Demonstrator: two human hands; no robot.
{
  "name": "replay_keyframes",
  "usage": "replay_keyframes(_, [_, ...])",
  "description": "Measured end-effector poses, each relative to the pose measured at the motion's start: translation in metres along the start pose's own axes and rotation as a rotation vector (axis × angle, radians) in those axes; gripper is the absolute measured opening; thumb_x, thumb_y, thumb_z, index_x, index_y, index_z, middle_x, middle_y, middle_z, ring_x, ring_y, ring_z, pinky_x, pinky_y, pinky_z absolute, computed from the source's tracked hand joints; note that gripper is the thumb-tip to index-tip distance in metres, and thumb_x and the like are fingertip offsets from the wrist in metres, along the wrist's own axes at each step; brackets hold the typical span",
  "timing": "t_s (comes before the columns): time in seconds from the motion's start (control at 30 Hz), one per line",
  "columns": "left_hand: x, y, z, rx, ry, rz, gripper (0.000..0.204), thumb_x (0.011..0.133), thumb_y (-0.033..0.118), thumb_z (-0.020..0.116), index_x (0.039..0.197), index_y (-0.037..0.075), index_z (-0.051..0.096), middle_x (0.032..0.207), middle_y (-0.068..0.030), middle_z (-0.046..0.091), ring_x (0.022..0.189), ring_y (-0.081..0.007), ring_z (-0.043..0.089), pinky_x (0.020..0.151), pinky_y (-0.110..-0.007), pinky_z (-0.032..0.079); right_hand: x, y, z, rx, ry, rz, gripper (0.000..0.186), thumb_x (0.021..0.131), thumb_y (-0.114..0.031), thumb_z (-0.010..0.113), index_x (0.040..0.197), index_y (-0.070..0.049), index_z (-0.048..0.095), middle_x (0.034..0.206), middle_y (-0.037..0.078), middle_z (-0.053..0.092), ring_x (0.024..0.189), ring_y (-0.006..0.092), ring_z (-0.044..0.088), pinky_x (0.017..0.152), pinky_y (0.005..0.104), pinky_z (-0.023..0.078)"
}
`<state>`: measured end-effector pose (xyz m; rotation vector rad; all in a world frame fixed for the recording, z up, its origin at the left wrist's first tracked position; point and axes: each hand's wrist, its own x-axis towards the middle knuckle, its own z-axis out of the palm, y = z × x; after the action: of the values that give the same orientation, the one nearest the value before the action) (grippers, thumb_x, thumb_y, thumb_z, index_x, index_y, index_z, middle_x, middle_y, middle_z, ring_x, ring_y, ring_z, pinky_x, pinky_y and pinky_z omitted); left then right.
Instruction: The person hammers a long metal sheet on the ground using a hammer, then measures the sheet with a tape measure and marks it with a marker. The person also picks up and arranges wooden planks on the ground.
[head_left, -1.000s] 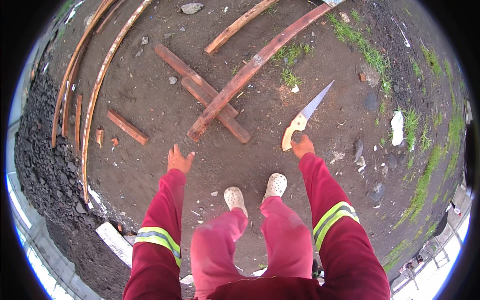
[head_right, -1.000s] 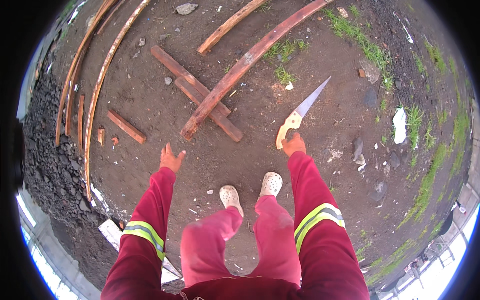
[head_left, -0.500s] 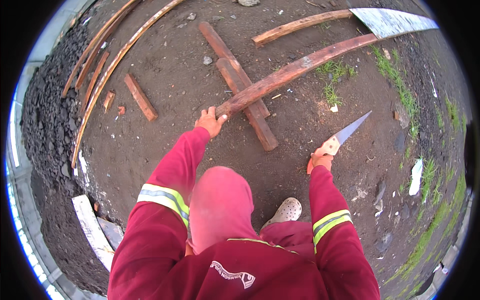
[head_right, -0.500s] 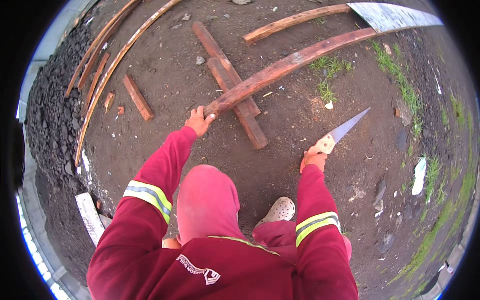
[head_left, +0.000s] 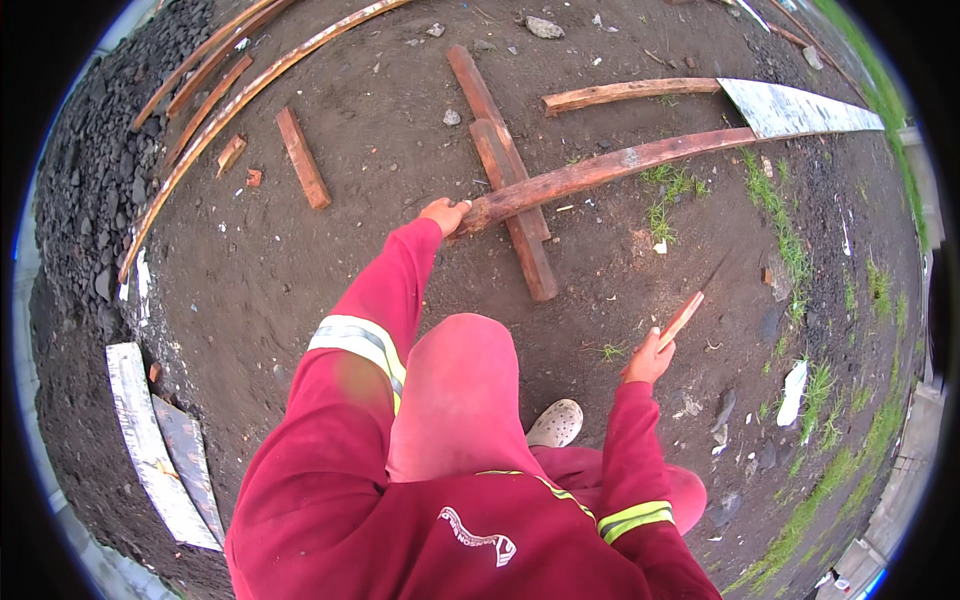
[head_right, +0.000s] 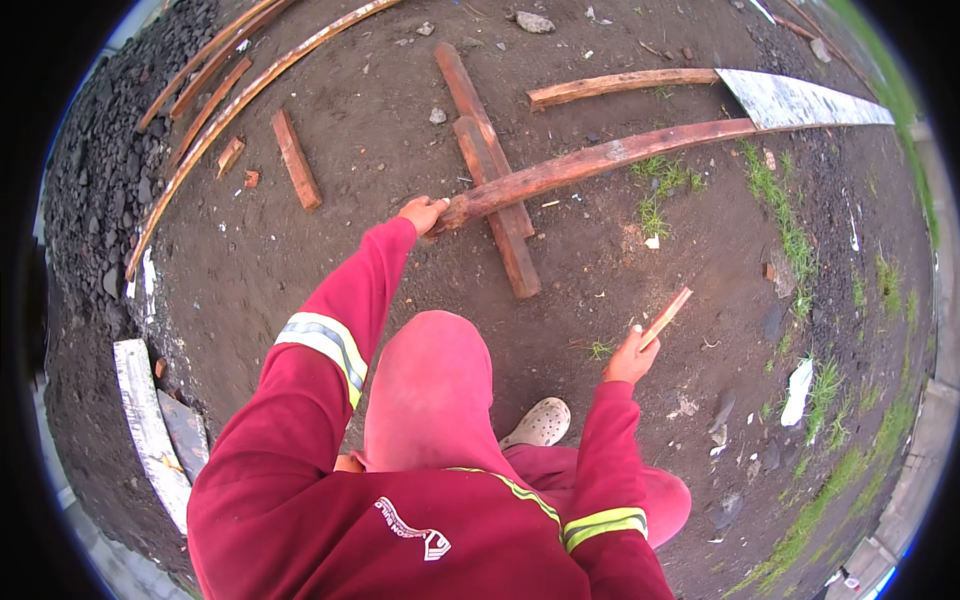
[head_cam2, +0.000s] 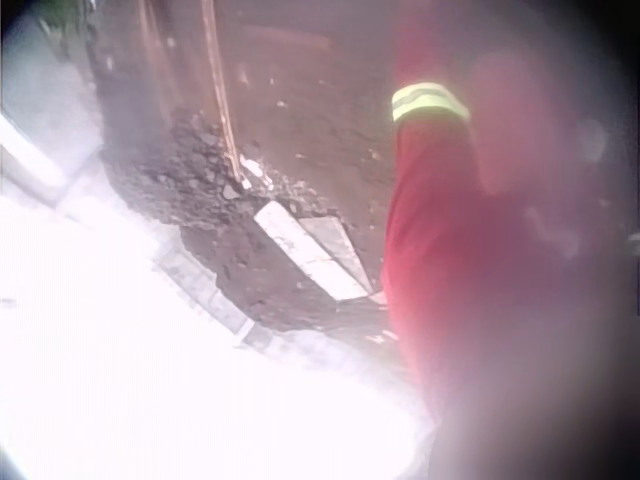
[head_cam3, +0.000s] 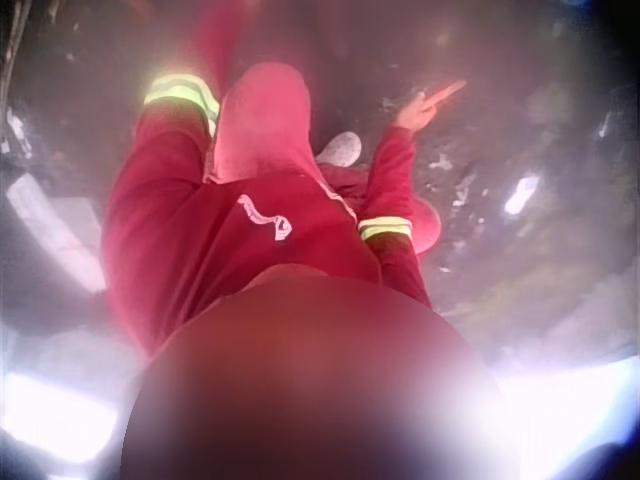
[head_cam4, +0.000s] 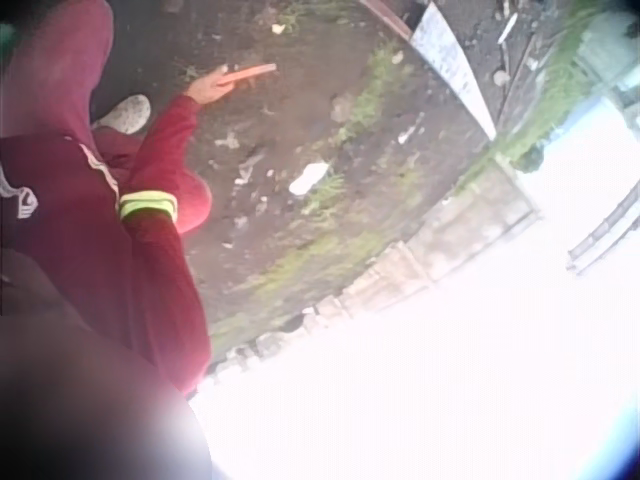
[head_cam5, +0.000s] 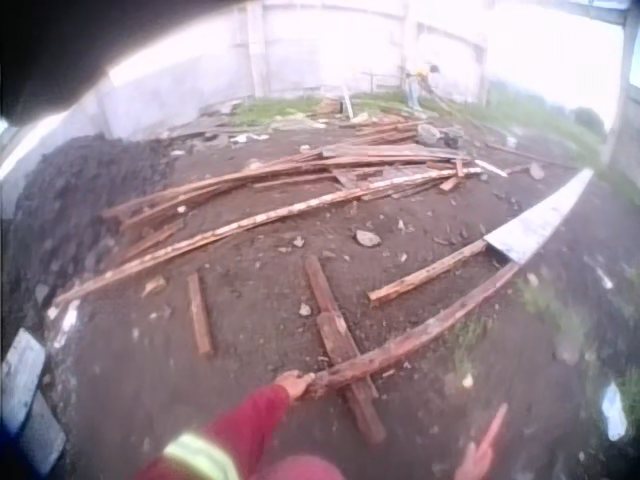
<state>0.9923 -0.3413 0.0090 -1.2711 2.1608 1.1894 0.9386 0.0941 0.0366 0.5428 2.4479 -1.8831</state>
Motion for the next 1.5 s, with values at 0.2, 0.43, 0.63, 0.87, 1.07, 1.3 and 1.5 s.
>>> replay_keyframes(0.2, [-0.015,0.014,0.000,-0.032,0.047,-0.078,0.091,0.070,0.059,0.060,0.130,-0.005,0.039,0.133,-0.0232,0.043,0.123,-0.0329,0.043,0.102,-0.035,0.034,-0.052,-0.086,0.045,0.086,-0.703,-0.003,0.014,0.084,0.001,0.045,0.097,-0.003,0.049,0.067,0.001,0.052,0.056,0.0068,0.050,0.050,0.0220,0.041])
replay_keyframes(0.43, [-0.018,0.010,0.015,-0.101,0.273,-0.091,0.086,0.065,0.058,0.064,0.122,-0.005,0.050,0.122,-0.0244,0.052,0.116,-0.0325,0.050,0.098,-0.035,0.039,-0.090,-0.050,0.113,-0.195,-0.845,-0.083,0.027,0.093,-0.030,0.048,0.088,-0.003,0.053,0.059,0.000,0.048,0.050,0.0077,0.046,0.047,0.0245,0.039])
replay_keyframes(0.63, [-0.016,0.006,0.021,-0.093,0.340,-0.023,0.088,0.063,0.059,0.062,0.117,-0.009,0.052,0.117,-0.0259,0.055,0.112,-0.0330,0.053,0.096,-0.033,0.040,-0.087,-0.032,0.127,-0.349,-0.850,-0.084,0.034,0.092,-0.034,0.048,0.088,-0.001,0.056,0.063,0.010,0.054,0.059,0.0198,0.055,0.055,0.0334,0.042])
replay_keyframes(0.87, [-0.010,0.000,0.028,-0.063,0.467,0.036,0.064,0.064,0.056,0.063,0.087,-0.003,0.066,0.088,-0.0218,0.065,0.088,-0.0314,0.064,0.079,-0.036,0.048,-0.093,-0.052,0.128,-0.462,-0.851,-0.083,0.036,0.091,-0.036,0.049,0.089,-0.001,0.057,0.068,0.018,0.058,0.067,0.0331,0.061,0.061,0.0403,0.045])
replay_keyframes(1.07, [-0.006,-0.004,0.030,-0.036,0.464,0.054,0.058,0.066,0.054,0.064,0.082,-0.002,0.066,0.082,-0.0210,0.065,0.082,-0.0306,0.065,0.074,-0.037,0.048,-0.101,-0.065,0.127,-0.487,-0.841,-0.131,0.037,0.090,-0.037,0.050,0.082,0.000,0.054,0.069,0.022,0.057,0.071,0.0429,0.057,0.060,0.0440,0.044])
replay_keyframes(1.3, [-0.012,0.001,0.021,-0.074,0.315,0.026,0.073,0.064,0.055,0.063,0.105,-0.005,0.061,0.102,-0.0256,0.061,0.101,-0.0337,0.060,0.088,-0.035,0.045,-0.093,-0.071,0.125,-0.519,-0.853,-0.161,0.038,0.090,-0.037,0.049,0.082,-0.001,0.053,0.072,0.024,0.058,0.074,0.0447,0.057,0.062,0.0483,0.043])
replay_keyframes(1.5, [-0.011,0.004,0.020,-0.059,0.354,-0.004,0.068,0.065,0.056,0.061,0.096,-0.004,0.063,0.096,-0.0235,0.063,0.095,-0.0334,0.061,0.085,-0.036,0.046,-0.102,-0.079,0.128,-0.572,-0.845,-0.112,0.038,0.089,-0.038,0.049,0.085,-0.001,0.054,0.075,0.026,0.059,0.077,0.0454,0.058,0.066,0.0496,0.045])
